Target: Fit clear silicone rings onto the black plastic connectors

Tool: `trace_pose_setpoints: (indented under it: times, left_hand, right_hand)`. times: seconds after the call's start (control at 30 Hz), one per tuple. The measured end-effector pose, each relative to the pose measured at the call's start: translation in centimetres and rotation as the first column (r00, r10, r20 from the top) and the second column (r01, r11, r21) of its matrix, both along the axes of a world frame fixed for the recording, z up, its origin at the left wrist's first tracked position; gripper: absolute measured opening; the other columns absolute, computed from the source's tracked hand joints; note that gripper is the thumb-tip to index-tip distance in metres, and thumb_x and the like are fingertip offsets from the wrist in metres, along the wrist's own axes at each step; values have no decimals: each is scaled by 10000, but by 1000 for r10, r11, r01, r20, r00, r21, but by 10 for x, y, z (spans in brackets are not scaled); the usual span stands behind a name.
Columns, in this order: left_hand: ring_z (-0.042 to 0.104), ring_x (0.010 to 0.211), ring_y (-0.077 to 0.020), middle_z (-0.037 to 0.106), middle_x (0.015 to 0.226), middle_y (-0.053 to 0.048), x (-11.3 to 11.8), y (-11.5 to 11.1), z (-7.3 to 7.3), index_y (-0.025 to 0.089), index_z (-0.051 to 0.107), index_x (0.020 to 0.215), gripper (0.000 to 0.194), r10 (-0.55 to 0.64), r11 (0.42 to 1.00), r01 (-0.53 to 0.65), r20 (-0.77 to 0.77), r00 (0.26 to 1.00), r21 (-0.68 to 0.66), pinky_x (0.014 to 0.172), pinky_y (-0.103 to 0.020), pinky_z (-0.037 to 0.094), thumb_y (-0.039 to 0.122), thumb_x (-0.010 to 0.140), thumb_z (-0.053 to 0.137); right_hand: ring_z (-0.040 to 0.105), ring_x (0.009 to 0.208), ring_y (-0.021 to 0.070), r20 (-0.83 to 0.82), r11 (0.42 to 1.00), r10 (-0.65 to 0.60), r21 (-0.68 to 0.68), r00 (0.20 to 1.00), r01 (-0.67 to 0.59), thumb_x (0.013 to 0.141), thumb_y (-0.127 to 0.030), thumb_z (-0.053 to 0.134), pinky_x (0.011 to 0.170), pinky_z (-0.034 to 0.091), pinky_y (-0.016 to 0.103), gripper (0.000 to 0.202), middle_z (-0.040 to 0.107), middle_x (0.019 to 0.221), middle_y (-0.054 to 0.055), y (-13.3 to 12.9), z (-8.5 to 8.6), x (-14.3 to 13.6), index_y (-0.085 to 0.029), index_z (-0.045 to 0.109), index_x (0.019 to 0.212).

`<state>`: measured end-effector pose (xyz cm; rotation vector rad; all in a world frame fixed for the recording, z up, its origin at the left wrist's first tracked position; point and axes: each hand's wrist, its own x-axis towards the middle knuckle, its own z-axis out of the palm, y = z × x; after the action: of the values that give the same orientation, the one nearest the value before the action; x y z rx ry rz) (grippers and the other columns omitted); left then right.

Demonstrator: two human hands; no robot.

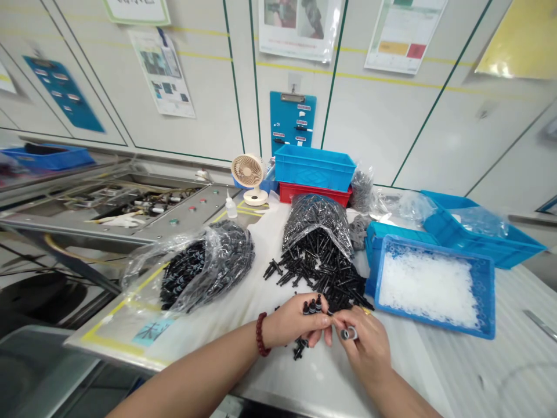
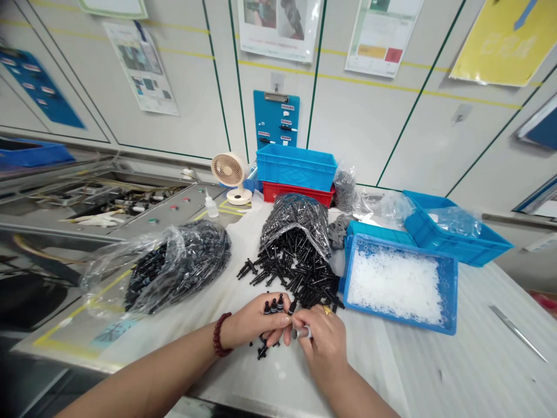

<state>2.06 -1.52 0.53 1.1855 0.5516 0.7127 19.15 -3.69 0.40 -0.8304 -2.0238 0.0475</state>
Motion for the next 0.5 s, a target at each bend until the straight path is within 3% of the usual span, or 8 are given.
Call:
trace_pose_setpoints:
  times: [0.13,0.5]
  left_hand:
    - [459,365,-41,632,607,-12,1,0,1,158,396,756,439,3,1000,-3,-7,1000,0,347,-155,262,515,705,646]
    - [450,356,-38,617,558,5,0,-1,3,157,395,746,461,33,999,-35,-44,998,-26,353,-145,285,515,669,675]
  right_hand:
    - [494,522,112,-13,997,-10,78,1000,11,815,-83,476,512,362,237,148,624,629,-12,1,1,0,-191,557,875]
    - [491,510,109,33,1000,-12,-19,999,12,826,-119,433,526,349,240,142,592,599,-18,0,-2,-1,-194,506,730]
